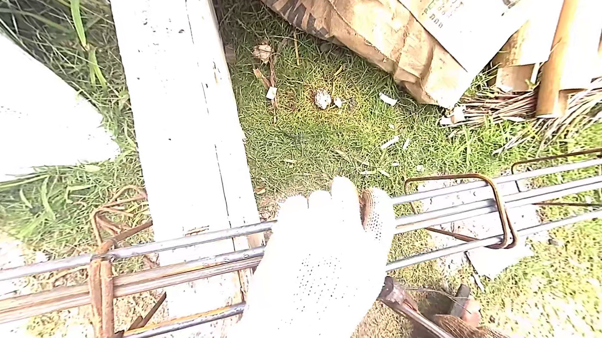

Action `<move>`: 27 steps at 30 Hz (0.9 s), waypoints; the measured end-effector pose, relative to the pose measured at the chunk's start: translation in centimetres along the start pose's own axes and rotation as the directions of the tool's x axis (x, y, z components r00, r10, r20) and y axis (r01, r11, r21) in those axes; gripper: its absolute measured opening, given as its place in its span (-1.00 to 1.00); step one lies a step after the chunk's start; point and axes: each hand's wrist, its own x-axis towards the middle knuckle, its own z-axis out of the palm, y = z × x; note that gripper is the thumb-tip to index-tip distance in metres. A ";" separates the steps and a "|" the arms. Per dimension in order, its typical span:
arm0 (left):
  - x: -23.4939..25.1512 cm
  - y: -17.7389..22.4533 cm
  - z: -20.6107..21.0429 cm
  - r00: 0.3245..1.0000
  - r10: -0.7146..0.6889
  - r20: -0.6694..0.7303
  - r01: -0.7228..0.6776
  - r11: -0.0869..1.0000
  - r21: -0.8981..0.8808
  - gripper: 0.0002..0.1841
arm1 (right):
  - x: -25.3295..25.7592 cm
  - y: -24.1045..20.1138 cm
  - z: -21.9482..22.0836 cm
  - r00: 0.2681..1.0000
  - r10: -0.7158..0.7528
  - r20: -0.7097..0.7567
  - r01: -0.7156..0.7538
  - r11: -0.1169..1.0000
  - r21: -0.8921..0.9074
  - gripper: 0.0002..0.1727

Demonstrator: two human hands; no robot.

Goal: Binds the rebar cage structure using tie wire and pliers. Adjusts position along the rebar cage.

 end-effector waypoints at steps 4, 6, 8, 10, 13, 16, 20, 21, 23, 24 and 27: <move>-0.2 0.0 0.1 1.000 0.000 -0.020 0.000 1.000 0.006 -0.49 | 0.2 0.8 0.7 0.998 -0.043 -0.045 0.045 0.998 0.054 -0.60; -0.1 0.0 0.1 1.000 0.003 -0.027 -0.003 1.000 0.003 -0.47 | 0.1 1.6 1.0 0.995 -0.077 -0.066 0.081 0.995 0.061 -0.58; -0.1 -0.1 0.0 1.000 0.006 -0.009 -0.006 1.000 -0.007 -0.47 | 0.1 1.8 1.0 0.994 -0.095 -0.062 0.100 0.992 0.072 -0.56; -0.1 -0.1 0.1 1.000 0.008 -0.008 -0.008 1.000 -0.006 -0.48 | 0.5 1.0 0.5 0.995 -0.090 -0.053 0.095 0.992 0.088 -0.59; 0.0 0.0 0.1 1.000 0.000 -0.023 -0.001 1.000 -0.016 -0.49 | 0.6 0.9 0.4 0.995 -0.088 -0.038 0.093 0.988 0.122 -0.58; 0.0 0.0 0.2 1.000 0.001 -0.020 -0.001 1.000 -0.014 -0.47 | 0.7 0.8 0.3 0.997 -0.070 -0.037 0.074 0.989 0.127 -0.60; 0.0 0.0 0.1 0.999 0.005 -0.037 -0.006 1.000 -0.018 -0.53 | 0.5 1.0 0.5 0.998 -0.047 -0.050 0.051 0.996 0.070 -0.58; 0.0 0.0 0.0 1.000 0.001 -0.028 -0.001 1.000 -0.009 -0.49 | 0.5 1.1 0.5 0.997 -0.048 -0.058 0.052 0.997 0.062 -0.59; 0.0 0.0 0.0 1.000 0.000 -0.017 0.000 1.000 0.006 -0.48 | 0.5 1.0 0.6 0.997 -0.050 -0.065 0.053 0.997 0.053 -0.60; -0.1 0.0 0.0 1.000 0.004 -0.018 -0.004 1.000 0.002 -0.46 | 0.4 0.9 0.6 0.997 -0.046 -0.059 0.049 0.997 0.054 -0.61; -0.1 0.0 0.1 1.000 0.007 -0.022 -0.008 1.000 -0.011 -0.47 | 0.4 0.0 0.2 1.000 -0.012 0.022 0.010 0.996 0.091 -0.56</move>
